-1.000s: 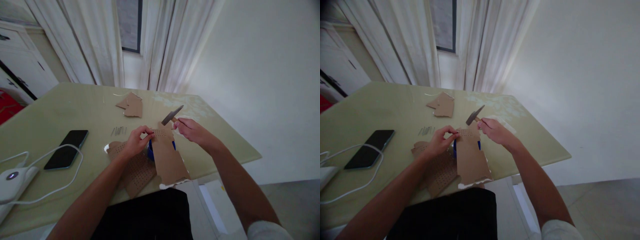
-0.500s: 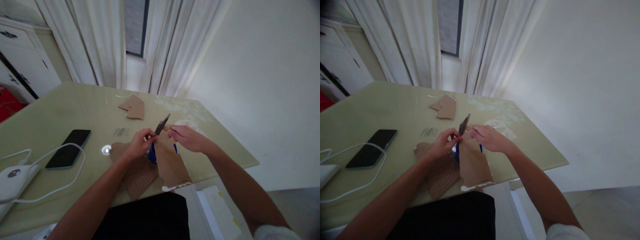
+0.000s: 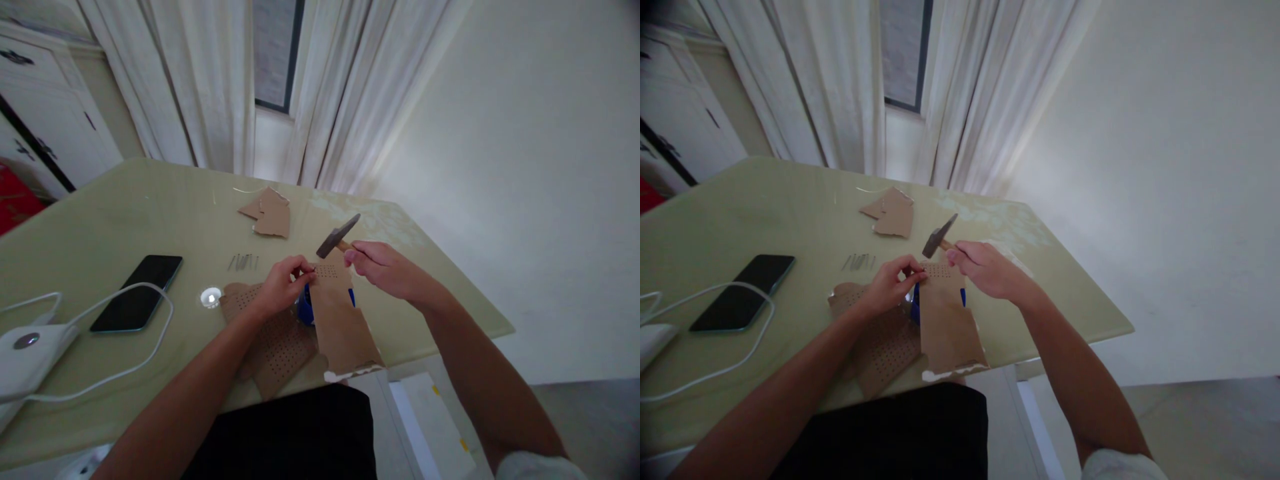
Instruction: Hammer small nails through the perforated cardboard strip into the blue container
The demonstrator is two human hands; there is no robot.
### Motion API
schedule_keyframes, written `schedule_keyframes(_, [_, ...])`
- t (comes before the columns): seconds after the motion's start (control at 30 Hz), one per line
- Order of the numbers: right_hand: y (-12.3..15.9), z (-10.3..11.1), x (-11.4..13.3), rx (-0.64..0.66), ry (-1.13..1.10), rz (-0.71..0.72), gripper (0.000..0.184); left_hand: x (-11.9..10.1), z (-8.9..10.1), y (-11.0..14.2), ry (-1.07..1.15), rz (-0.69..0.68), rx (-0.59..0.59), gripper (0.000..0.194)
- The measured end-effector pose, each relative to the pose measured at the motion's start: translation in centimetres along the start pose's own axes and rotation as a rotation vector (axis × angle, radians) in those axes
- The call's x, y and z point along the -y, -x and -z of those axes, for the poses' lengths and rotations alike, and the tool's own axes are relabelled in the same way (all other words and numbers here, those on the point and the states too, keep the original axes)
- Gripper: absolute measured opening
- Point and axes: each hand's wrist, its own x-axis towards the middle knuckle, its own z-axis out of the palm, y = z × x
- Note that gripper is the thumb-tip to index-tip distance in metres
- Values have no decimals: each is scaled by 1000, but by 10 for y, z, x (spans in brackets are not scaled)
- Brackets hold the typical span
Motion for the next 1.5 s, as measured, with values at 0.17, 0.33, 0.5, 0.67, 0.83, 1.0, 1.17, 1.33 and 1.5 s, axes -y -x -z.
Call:
schedule_keyframes(0.17, [-2,-8,-3,63,-17,-1,46,0,1,0,-2,8,13,14])
schedule_keyframes(0.33, [0,-9,-8,31,-27,-6,46,-1,0,1,-5,20,18,12])
schedule_keyframes(0.5, [0,-11,-12,-38,-158,-48,47,-3,2,1,-12,20,20,13])
schedule_keyframes(0.67, [2,-21,-19,98,-140,-58,45,-4,2,3,-14,44,38,13])
schedule_keyframes(0.83, [11,-18,-24,-18,-347,-157,49,-1,1,1,-28,-19,39,19])
schedule_keyframes(1.0, [0,-32,-24,69,-165,-78,46,0,1,3,-40,-41,86,40])
schedule_keyframes(1.17, [-1,-32,-23,78,-103,-57,46,2,-2,5,-47,-34,94,51])
schedule_keyframes(1.33, [0,-31,-20,10,-165,-75,47,2,-4,5,-64,-36,84,54])
schedule_keyframes(1.5, [-3,-36,-25,111,-107,-46,49,1,-4,6,-37,-22,86,64])
